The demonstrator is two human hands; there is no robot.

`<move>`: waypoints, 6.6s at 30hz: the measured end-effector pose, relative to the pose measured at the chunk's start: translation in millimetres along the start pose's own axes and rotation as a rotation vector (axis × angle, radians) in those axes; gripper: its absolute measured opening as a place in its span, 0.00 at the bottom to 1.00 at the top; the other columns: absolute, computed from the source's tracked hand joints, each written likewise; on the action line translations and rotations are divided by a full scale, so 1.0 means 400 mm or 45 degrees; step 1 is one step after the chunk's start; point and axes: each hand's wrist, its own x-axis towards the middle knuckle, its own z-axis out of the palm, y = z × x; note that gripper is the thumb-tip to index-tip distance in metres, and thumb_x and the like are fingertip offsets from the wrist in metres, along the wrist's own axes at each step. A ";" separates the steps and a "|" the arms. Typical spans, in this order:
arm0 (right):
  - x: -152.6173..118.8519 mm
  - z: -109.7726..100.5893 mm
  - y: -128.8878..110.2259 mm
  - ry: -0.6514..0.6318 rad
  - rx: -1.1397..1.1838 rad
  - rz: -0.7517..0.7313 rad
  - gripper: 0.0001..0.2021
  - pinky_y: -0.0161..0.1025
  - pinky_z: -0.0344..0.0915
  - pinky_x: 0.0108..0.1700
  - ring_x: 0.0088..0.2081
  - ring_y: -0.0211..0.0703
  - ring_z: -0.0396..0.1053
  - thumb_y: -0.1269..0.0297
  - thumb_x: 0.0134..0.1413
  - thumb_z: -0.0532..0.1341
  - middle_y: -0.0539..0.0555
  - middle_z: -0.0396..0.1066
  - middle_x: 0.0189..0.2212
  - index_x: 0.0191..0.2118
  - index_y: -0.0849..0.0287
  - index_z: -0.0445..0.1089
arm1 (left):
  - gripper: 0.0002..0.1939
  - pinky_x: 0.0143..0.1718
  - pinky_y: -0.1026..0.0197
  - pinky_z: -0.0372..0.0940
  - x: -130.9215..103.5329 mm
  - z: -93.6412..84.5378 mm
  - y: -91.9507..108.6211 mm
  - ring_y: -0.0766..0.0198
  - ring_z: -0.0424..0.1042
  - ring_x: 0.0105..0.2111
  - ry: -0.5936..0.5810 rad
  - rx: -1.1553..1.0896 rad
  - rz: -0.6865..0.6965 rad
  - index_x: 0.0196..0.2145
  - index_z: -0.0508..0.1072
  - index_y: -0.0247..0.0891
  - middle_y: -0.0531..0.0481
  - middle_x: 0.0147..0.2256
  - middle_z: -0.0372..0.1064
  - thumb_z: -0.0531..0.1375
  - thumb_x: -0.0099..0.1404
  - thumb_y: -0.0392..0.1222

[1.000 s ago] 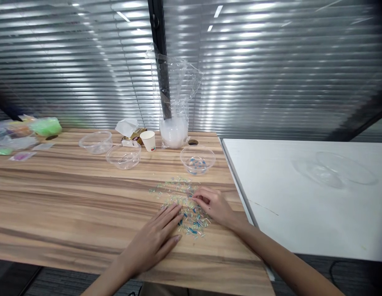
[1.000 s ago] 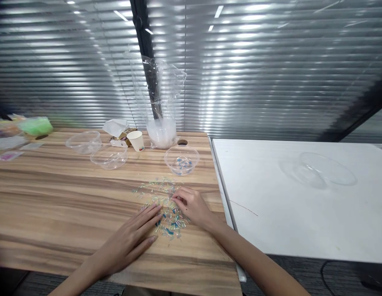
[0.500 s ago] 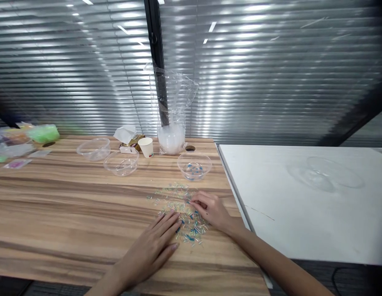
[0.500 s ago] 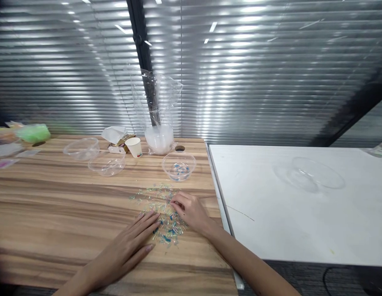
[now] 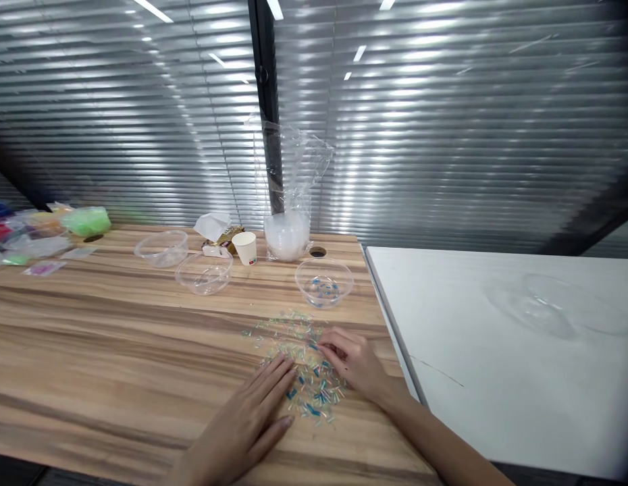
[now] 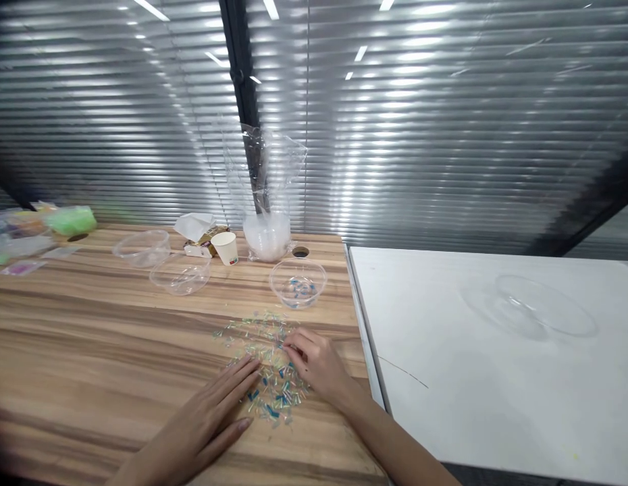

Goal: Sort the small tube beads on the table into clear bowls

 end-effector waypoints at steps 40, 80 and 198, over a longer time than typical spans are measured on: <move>0.012 -0.002 0.019 -0.175 -0.008 -0.043 0.09 0.37 0.67 0.37 0.34 0.42 0.70 0.69 0.64 0.54 0.54 0.72 0.33 0.37 0.60 0.72 | 0.26 0.63 0.43 0.49 0.017 0.014 -0.009 0.55 0.50 0.64 0.088 0.145 -0.038 0.64 0.52 0.35 0.41 0.63 0.52 0.50 0.71 0.39; -0.028 -0.004 -0.003 -0.209 -0.310 -0.187 0.11 0.44 0.69 0.37 0.36 0.47 0.69 0.66 0.66 0.51 0.55 0.74 0.33 0.42 0.58 0.71 | 0.33 0.65 0.47 0.43 -0.094 -0.036 0.057 0.56 0.42 0.66 -0.105 0.178 -0.071 0.67 0.37 0.37 0.46 0.66 0.41 0.48 0.73 0.47; -0.197 0.021 -0.231 -0.474 -0.785 0.046 0.28 0.58 0.56 0.61 0.67 0.58 0.36 0.60 0.65 0.52 0.54 0.43 0.66 0.66 0.64 0.49 | 0.35 0.65 0.46 0.43 -0.033 0.007 0.117 0.56 0.41 0.66 -0.083 -0.084 -0.134 0.67 0.28 0.35 0.42 0.66 0.42 0.46 0.73 0.46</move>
